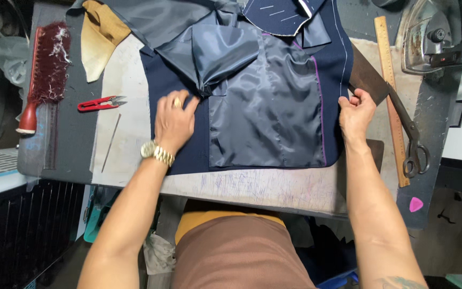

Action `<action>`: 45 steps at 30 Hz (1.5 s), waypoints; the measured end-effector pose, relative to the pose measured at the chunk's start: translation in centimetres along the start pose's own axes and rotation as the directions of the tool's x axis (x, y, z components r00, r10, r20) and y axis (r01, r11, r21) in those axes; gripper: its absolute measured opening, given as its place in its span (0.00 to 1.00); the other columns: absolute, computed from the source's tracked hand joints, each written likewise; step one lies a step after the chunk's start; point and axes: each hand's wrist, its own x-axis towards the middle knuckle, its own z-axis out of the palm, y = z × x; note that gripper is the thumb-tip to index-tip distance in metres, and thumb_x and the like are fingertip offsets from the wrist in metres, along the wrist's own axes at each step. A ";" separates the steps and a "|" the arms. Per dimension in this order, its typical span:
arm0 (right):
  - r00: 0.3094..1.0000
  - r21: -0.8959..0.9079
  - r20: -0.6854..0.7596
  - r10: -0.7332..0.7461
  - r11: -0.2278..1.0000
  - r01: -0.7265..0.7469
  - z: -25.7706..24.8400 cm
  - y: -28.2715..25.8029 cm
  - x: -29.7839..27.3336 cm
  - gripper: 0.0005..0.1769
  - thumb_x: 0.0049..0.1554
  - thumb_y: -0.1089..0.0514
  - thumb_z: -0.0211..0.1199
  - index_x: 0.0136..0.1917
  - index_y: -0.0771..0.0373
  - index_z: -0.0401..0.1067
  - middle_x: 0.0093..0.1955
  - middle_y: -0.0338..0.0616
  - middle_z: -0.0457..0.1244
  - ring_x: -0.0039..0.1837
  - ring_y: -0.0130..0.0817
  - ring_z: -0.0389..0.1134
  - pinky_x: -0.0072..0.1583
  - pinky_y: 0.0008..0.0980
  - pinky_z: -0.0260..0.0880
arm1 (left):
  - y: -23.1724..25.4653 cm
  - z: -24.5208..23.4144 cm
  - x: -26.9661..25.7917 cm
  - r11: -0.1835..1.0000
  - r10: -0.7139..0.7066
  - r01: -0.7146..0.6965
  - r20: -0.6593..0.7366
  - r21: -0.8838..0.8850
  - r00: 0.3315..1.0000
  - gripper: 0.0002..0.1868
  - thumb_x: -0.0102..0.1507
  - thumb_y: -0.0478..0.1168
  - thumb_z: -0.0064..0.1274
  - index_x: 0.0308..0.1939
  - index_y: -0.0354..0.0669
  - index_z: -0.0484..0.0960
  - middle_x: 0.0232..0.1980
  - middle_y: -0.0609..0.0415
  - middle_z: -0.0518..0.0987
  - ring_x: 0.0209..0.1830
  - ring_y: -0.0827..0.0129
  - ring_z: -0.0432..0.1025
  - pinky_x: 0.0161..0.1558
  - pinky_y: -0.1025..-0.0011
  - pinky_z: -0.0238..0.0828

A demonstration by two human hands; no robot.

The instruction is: The person irons pieces of dark blue fabric on a workbench, using a wooden block to press the seams flat. They then place the fabric over a sleeve board and continue pressing and shaping the material.

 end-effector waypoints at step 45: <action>0.538 0.141 0.092 -0.838 0.546 0.826 15.5 -25.7 -9.9 0.31 0.55 0.42 0.72 0.67 0.54 0.71 0.66 0.41 0.67 0.71 0.42 0.63 0.73 0.48 0.55 | 4.6 -2.3 3.4 0.974 0.195 -0.190 0.033 -0.119 0.980 0.16 0.62 0.43 0.59 0.54 0.49 0.83 0.61 0.43 0.79 0.67 0.49 0.70 0.67 0.45 0.57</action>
